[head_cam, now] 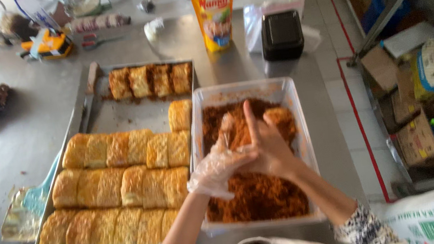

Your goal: The person picks up bread rolls, coats them with a shredded meat filling by hand from a plastic container, and arranges the finished rolls onto a metal tray.

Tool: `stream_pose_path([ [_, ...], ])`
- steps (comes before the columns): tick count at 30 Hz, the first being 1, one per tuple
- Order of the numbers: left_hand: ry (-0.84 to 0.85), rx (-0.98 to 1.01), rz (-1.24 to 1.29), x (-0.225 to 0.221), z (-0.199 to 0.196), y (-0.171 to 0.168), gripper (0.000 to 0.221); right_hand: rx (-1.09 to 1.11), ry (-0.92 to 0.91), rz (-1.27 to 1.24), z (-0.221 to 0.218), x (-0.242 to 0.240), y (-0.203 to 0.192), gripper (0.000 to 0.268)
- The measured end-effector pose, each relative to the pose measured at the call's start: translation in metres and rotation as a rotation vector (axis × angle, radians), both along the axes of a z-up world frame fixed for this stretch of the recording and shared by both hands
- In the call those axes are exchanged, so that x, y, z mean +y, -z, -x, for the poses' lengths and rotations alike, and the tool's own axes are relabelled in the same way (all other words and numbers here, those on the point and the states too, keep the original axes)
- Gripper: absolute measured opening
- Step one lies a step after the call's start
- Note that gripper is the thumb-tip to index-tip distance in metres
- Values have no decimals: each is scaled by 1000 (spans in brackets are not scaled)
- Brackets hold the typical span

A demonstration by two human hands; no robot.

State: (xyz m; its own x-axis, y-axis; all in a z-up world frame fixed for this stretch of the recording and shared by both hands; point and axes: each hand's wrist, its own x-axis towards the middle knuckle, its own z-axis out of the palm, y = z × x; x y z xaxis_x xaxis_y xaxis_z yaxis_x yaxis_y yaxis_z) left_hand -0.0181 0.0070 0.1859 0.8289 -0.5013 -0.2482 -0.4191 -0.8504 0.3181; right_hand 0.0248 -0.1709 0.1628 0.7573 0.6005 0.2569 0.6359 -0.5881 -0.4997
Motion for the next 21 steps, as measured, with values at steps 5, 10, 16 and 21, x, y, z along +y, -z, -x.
stream_pose_path([
  [5,-546,395,1025,9,-19,29,71,17,-46,-97,-5,-5,-19,153],
  [10,-697,790,1673,76,-25,57,40,143,-32,-453,2,-63,-12,135],
  [16,-1302,579,1979,194,-46,63,46,308,144,-427,21,-100,3,115],
  [21,-1094,491,2189,258,-60,60,58,364,159,-188,3,-61,-49,93],
])
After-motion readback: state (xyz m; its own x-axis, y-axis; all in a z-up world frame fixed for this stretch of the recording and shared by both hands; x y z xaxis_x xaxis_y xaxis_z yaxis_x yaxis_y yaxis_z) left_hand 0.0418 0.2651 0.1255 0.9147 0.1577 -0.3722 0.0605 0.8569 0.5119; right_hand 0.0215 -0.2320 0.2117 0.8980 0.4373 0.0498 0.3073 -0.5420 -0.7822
